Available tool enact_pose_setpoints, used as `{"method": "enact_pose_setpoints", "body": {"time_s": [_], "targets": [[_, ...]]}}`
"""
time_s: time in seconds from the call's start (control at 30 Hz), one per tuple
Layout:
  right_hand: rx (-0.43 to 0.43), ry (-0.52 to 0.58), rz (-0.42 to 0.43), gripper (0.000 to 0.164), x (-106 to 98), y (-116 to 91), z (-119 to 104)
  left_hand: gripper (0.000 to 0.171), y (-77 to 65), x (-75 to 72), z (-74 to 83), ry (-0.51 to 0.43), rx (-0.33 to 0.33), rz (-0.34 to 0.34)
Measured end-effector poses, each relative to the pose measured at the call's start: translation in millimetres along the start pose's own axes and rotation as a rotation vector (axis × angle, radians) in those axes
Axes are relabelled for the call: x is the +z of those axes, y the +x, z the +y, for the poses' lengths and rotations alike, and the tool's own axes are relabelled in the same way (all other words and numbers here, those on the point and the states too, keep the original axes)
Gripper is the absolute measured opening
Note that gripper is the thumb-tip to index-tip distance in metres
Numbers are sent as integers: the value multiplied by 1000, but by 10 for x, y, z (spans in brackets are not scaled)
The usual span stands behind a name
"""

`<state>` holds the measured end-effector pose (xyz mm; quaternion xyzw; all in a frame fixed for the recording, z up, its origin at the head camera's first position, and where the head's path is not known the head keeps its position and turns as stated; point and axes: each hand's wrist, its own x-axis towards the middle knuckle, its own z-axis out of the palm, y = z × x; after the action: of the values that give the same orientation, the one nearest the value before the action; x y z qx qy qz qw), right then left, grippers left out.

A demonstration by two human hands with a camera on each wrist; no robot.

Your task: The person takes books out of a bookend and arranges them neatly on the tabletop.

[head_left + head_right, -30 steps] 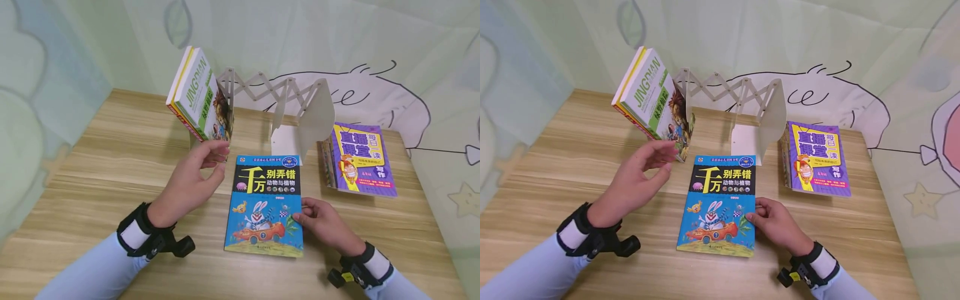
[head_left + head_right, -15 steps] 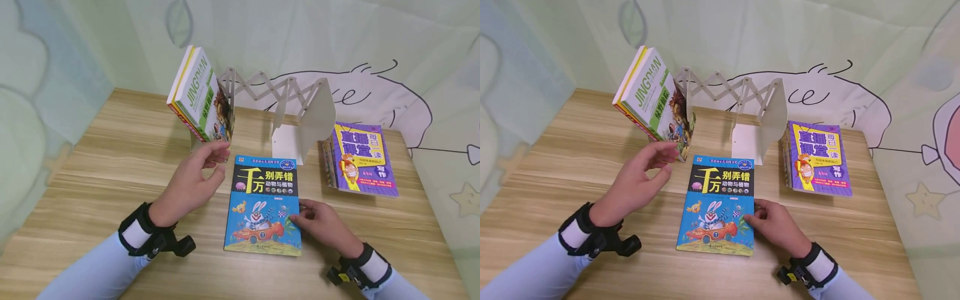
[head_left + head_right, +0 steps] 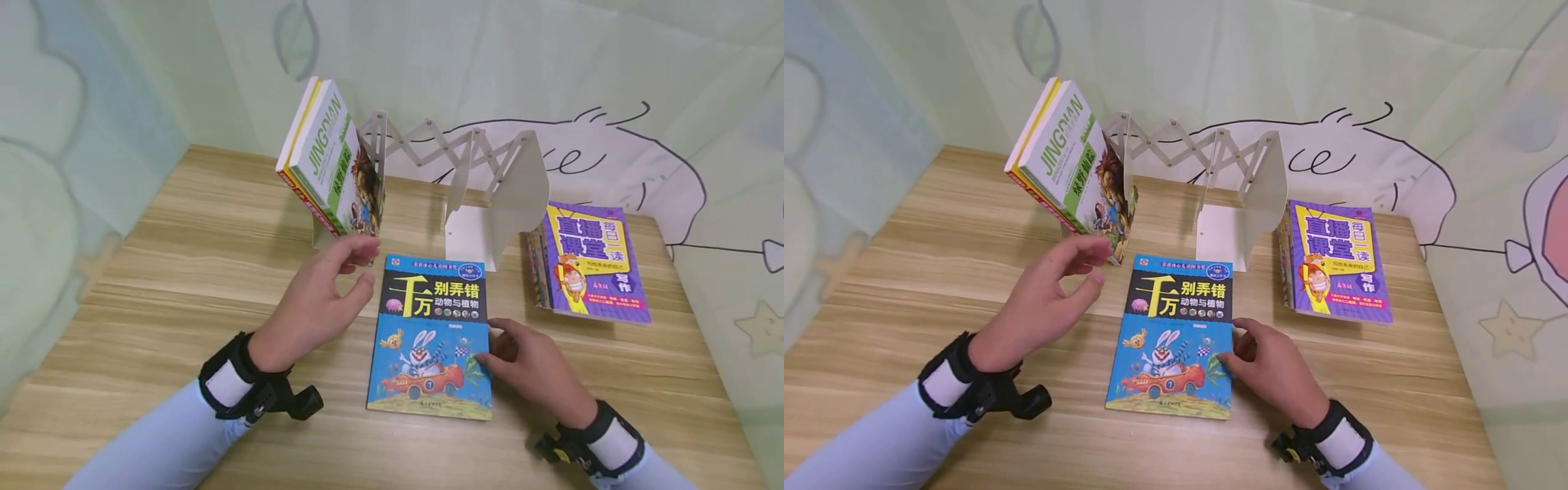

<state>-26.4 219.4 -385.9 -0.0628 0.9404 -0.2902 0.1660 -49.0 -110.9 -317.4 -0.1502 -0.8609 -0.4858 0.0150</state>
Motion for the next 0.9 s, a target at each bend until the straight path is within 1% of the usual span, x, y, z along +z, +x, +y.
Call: {"method": "enact_pose_setpoints", "body": {"time_s": [0.1,0.27,0.37,0.47,0.57,0.77,0.9], "targets": [[-59,-4,76,56,-19,-10,-2,45,-7,7,1,30,13,5],[-208,18,184,48,-47,-24,-5,47,-19,20,-9,114,36,3],[-299,27,229,45,-64,-31,-19,49,-24,38,-24,166,43,-17],[-370,34,261,43,-86,-37,-48,50,-23,69,-51,201,43,-51],[-403,40,272,41,-113,-46,-90,48,-20,105,-81,220,39,-95],[-417,46,297,43,-152,-77,-176,43,-18,163,-136,249,16,-190],[-431,47,312,44,-168,-98,-227,42,-24,187,-169,262,11,-202]]}}
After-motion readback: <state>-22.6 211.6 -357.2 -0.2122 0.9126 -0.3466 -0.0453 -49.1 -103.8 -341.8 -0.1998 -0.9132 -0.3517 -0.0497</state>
